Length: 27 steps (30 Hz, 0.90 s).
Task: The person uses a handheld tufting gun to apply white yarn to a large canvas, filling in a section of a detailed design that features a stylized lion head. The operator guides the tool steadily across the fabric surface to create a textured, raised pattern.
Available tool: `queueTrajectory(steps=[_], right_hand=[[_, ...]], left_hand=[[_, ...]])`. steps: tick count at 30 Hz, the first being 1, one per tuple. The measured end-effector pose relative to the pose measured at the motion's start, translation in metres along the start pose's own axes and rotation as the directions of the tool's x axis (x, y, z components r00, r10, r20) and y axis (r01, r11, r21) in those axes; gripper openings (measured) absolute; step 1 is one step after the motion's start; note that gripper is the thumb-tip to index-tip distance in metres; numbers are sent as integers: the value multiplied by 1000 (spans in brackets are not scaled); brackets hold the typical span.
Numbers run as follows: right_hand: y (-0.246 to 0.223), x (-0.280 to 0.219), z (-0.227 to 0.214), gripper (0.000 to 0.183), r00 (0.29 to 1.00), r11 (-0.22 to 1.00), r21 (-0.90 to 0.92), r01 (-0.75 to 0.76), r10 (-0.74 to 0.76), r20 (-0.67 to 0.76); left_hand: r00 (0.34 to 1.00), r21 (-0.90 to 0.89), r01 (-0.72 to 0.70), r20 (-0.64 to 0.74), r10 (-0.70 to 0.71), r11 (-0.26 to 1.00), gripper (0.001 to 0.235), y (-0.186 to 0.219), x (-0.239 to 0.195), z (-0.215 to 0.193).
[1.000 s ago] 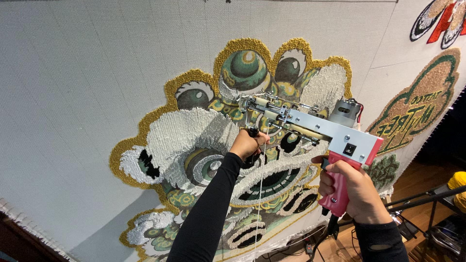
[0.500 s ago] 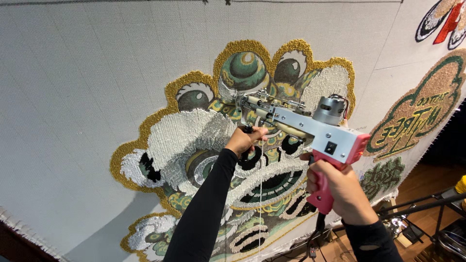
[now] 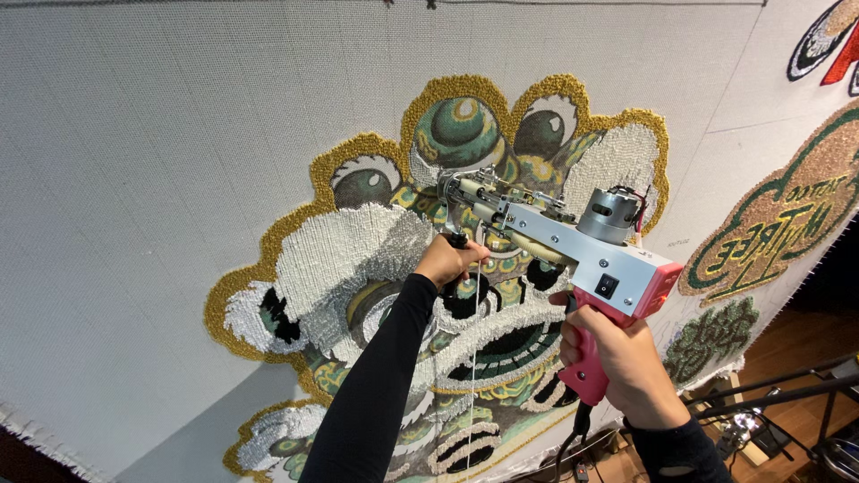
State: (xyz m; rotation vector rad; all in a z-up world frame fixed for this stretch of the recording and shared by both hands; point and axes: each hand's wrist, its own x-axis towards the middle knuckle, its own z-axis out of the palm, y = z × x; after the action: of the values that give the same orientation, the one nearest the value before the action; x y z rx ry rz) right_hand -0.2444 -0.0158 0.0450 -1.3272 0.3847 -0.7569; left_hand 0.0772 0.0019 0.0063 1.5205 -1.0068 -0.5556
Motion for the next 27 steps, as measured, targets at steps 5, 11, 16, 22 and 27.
queueTrajectory(steps=[5,11,16,22,27], right_hand=[[3,2,0,26,1000,1000,21,11,-11,-10],[4,2,8,28,1000,998,67,1,0,-11],[4,3,9,29,1000,999,50,-7,8,-13],[9,10,-12,27,999,997,57,-42,43,-13],[6,13,-25,20,998,999,35,-35,37,-45]], left_hand=[[999,1,30,-21,-30,1000,24,6,-4,-1],[997,-21,46,-53,-47,999,35,9,-2,-3],[999,-26,9,-47,-10,1000,32,8,-2,-4],[992,-182,-24,-124,1,983,43,-3,-1,15],[1000,-239,-16,-13,13,971,39,-2,2,25]])
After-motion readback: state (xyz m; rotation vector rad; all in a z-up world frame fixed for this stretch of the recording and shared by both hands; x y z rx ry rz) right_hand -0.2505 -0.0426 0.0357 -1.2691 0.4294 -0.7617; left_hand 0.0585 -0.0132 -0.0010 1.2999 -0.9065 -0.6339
